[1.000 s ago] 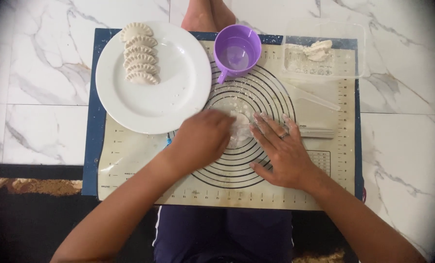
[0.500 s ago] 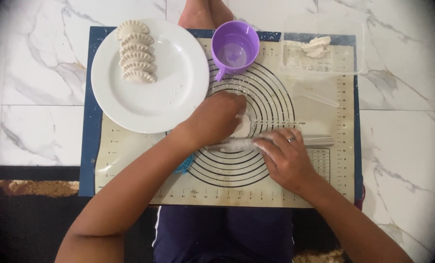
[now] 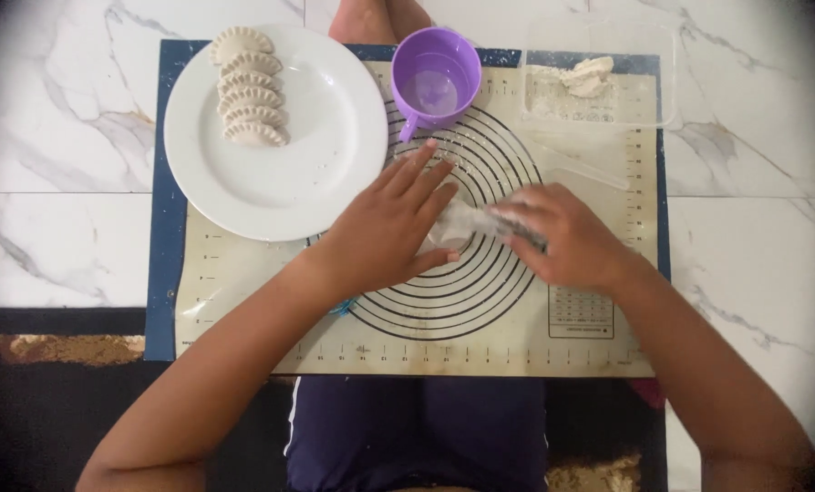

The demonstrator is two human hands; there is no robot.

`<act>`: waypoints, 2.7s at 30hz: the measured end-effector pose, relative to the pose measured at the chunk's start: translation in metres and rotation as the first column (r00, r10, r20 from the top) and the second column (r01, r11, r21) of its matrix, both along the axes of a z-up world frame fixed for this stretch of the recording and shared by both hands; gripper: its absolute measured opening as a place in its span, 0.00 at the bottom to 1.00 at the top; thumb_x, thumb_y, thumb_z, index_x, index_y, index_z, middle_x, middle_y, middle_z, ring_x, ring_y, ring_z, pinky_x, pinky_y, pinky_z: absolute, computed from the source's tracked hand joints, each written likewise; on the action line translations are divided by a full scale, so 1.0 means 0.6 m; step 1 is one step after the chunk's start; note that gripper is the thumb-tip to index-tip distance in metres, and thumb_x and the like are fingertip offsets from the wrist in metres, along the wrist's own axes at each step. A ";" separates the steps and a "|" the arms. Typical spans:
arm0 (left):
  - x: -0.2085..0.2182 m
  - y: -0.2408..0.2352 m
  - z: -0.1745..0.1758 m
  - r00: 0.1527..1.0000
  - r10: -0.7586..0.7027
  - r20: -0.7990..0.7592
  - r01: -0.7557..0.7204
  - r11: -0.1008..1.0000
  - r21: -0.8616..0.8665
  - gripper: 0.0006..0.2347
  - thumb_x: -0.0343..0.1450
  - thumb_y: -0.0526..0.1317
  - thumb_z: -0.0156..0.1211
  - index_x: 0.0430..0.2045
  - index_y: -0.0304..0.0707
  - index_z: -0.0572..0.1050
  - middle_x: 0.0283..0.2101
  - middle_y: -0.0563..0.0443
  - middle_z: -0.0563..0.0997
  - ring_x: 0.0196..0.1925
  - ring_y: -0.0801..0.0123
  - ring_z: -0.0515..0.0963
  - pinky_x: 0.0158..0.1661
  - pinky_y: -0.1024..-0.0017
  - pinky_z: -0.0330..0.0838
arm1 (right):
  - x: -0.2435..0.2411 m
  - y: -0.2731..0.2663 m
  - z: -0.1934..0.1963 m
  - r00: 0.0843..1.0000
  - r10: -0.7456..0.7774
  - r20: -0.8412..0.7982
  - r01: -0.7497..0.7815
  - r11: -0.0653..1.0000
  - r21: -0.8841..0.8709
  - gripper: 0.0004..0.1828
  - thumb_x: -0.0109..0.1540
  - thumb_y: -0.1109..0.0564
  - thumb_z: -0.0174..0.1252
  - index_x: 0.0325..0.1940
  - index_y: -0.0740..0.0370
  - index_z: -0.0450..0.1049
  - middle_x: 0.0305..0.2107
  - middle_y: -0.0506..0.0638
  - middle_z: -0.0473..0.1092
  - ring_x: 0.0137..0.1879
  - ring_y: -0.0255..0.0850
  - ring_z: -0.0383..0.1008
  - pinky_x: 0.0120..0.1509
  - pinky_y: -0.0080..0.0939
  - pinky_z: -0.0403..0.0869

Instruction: Preparing and molding dumplings from dough using a plastic mold on a silicone mat.

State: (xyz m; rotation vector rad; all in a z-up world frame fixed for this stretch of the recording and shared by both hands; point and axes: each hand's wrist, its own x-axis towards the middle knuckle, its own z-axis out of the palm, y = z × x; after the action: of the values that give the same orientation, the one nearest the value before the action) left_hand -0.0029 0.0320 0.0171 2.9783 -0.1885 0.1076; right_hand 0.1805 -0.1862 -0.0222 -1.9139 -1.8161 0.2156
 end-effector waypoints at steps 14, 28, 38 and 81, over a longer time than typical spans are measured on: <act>-0.056 -0.036 -0.054 0.999 -0.040 -0.011 0.041 0.999 0.009 0.43 0.73 0.66 0.45 0.71 0.21 0.54 0.74 0.23 0.56 0.78 0.38 0.52 0.76 0.49 0.40 | -0.051 0.029 -0.033 0.929 -0.084 0.361 0.150 0.976 -0.160 0.51 0.59 0.24 0.50 0.74 0.62 0.60 0.72 0.61 0.56 0.78 0.64 0.51 0.73 0.74 0.54; 0.051 -0.011 -0.070 0.994 0.018 0.112 -0.017 1.000 -0.003 0.19 0.69 0.43 0.64 0.54 0.39 0.78 0.54 0.45 0.80 0.61 0.49 0.75 0.57 0.53 0.69 | -0.132 -0.030 -0.071 0.911 -0.229 0.343 0.219 0.973 0.069 0.30 0.70 0.38 0.44 0.74 0.52 0.62 0.67 0.53 0.62 0.77 0.54 0.55 0.74 0.72 0.48; 0.091 -0.008 -0.026 0.990 -0.113 -0.083 0.103 0.988 -0.111 0.11 0.62 0.35 0.71 0.37 0.35 0.82 0.36 0.43 0.84 0.43 0.51 0.83 0.47 0.54 0.76 | -0.129 -0.056 -0.027 0.941 -0.164 0.296 0.103 0.972 0.210 0.14 0.67 0.58 0.53 0.56 0.50 0.73 0.42 0.47 0.67 0.53 0.46 0.70 0.56 0.55 0.65; 0.057 -0.015 -0.072 0.970 0.186 -0.154 -0.212 0.961 -0.178 0.15 0.69 0.47 0.65 0.47 0.46 0.83 0.42 0.48 0.82 0.45 0.60 0.80 0.48 0.64 0.73 | -0.091 -0.046 -0.084 0.928 -0.236 0.287 0.204 0.969 0.138 0.19 0.65 0.58 0.54 0.61 0.50 0.75 0.56 0.51 0.71 0.60 0.47 0.71 0.60 0.57 0.64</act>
State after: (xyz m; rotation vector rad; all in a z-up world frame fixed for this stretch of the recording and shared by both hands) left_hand 0.0315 0.0232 -0.0259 2.7889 0.1328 -0.0525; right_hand 0.1259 -0.2140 -0.0728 -2.1454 -1.7335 -0.2602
